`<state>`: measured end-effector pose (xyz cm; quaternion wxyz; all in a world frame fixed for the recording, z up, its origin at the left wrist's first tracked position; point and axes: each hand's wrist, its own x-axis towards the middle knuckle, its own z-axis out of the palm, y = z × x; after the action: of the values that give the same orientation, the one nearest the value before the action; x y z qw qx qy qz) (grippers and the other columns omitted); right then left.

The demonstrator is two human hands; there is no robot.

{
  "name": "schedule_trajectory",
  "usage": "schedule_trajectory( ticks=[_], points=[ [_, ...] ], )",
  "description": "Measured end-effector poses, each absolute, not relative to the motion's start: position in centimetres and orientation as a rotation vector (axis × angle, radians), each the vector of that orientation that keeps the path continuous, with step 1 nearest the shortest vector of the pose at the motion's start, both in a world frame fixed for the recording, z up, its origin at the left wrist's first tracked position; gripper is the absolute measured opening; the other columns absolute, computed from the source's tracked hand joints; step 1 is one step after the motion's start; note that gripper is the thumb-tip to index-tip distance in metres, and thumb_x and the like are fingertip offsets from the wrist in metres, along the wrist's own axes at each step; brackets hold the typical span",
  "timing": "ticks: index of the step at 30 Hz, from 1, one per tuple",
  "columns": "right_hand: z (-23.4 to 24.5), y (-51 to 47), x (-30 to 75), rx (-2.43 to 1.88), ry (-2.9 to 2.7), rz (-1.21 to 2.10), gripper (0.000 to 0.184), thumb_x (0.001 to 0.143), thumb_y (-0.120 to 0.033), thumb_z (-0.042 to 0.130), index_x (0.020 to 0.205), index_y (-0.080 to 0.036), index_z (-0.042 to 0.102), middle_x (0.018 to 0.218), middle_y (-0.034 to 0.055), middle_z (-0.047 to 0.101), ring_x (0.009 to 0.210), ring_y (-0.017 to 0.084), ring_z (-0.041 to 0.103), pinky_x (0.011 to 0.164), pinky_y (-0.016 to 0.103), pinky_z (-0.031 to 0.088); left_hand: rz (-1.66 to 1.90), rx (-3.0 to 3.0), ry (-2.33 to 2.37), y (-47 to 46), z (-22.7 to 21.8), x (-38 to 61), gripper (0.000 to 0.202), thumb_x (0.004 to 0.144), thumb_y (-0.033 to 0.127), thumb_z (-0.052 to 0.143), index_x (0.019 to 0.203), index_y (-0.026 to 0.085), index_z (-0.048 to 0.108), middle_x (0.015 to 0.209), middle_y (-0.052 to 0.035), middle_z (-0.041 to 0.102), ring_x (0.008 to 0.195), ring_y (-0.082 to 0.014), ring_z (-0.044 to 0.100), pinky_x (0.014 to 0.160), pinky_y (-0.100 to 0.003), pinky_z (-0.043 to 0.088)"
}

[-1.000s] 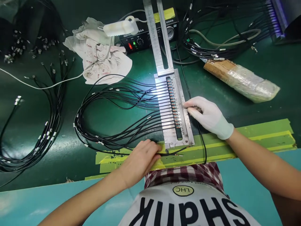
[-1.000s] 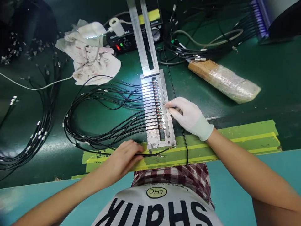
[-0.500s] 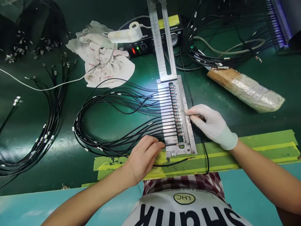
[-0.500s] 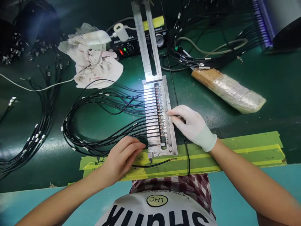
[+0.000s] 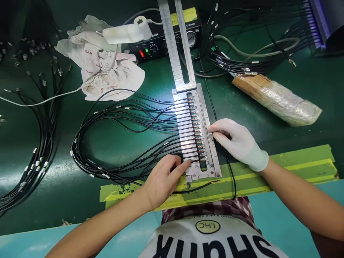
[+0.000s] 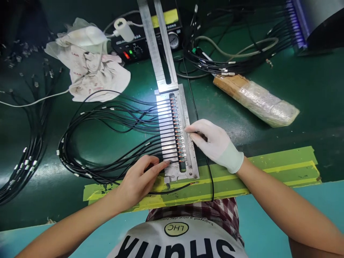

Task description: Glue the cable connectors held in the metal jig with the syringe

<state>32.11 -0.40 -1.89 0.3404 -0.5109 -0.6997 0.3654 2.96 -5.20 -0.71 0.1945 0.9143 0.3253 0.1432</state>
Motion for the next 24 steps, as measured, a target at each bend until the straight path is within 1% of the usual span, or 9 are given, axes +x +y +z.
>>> schedule_trajectory(
  ticks=[4,8,10,14,16,19,22,24],
  points=[
    [-1.9,-0.4,32.1,-1.333,-1.817,0.950,0.019,0.096,-0.025,0.056,0.111,-0.029,0.068,0.113,0.0024,0.070,0.107,0.023,0.066,0.093,0.041,0.055,0.383,2.509,0.903,-5.3,-1.5,2.8,0.045,0.094,0.001,0.044,0.137,0.013,0.048,0.108,-0.0129,0.057,0.095,-0.0195,0.053,0.083,-0.034,0.050],
    [-2.0,-0.4,32.1,-1.328,-1.808,0.950,0.020,0.096,-0.024,0.056,0.111,-0.029,0.068,0.113,0.0018,0.069,0.107,0.022,0.066,0.093,0.039,0.055,0.441,2.672,0.899,-5.5,-1.6,2.8,0.037,0.096,0.006,0.049,0.132,0.013,0.053,0.109,-0.0140,0.060,0.099,-0.0235,0.055,0.083,-0.038,0.048],
    [-2.0,-0.4,32.0,-1.328,-1.802,0.951,0.020,0.096,-0.024,0.057,0.111,-0.029,0.068,0.113,0.0013,0.069,0.107,0.021,0.065,0.093,0.038,0.054,0.455,2.736,0.946,-5.7,-1.4,2.8,0.037,0.095,0.006,0.051,0.131,0.013,0.055,0.107,-0.0133,0.061,0.099,-0.0244,0.055,0.082,-0.038,0.047],
    [-1.9,-0.3,32.0,-1.321,-1.800,0.954,0.020,0.096,-0.024,0.057,0.111,-0.028,0.069,0.112,0.0017,0.069,0.105,0.021,0.065,0.091,0.038,0.054,0.403,2.804,1.009,-5.9,-1.0,2.9,0.043,0.094,0.004,0.048,0.135,0.014,0.056,0.096,-0.0095,0.060,0.084,-0.0210,0.053,0.071,-0.034,0.041],
    [-1.9,-0.4,32.0,-1.319,-1.802,0.940,0.019,0.096,-0.024,0.057,0.110,-0.028,0.069,0.112,0.0022,0.070,0.104,0.021,0.066,0.089,0.037,0.055,0.374,2.848,1.001,-6.0,-0.8,3.0,0.042,0.093,0.005,0.049,0.134,0.014,0.057,0.092,-0.0087,0.061,0.082,-0.0212,0.052,0.069,-0.034,0.037],
    [-2.0,-0.6,32.0,-1.319,-1.816,0.904,0.019,0.096,-0.024,0.057,0.109,-0.027,0.070,0.111,0.0025,0.070,0.103,0.021,0.065,0.086,0.036,0.054,0.366,2.873,1.039,-6.5,0.0,3.4,0.038,0.092,0.007,0.054,0.129,0.013,0.059,0.093,-0.0090,0.063,0.085,-0.0229,0.054,0.071,-0.036,0.037],
    [-2.0,-0.9,32.0,-1.310,-1.836,0.874,0.020,0.096,-0.023,0.056,0.110,-0.026,0.070,0.112,0.0024,0.070,0.104,0.020,0.065,0.087,0.035,0.054,0.435,2.805,1.022,-8.3,0.6,3.4,0.031,0.089,0.011,0.063,0.120,0.010,0.061,0.098,-0.0100,0.066,0.088,-0.0228,0.056,0.075,-0.037,0.039],
    [-2.1,-0.9,32.0,-1.311,-1.843,0.861,0.020,0.096,-0.021,0.056,0.110,-0.026,0.070,0.112,0.0018,0.070,0.104,0.019,0.065,0.088,0.034,0.053,0.468,2.743,0.924,-9.9,0.6,3.2,0.024,0.089,0.014,0.067,0.111,0.009,0.061,0.093,-0.0084,0.066,0.085,-0.0212,0.055,0.075,-0.036,0.041]
  ],
)
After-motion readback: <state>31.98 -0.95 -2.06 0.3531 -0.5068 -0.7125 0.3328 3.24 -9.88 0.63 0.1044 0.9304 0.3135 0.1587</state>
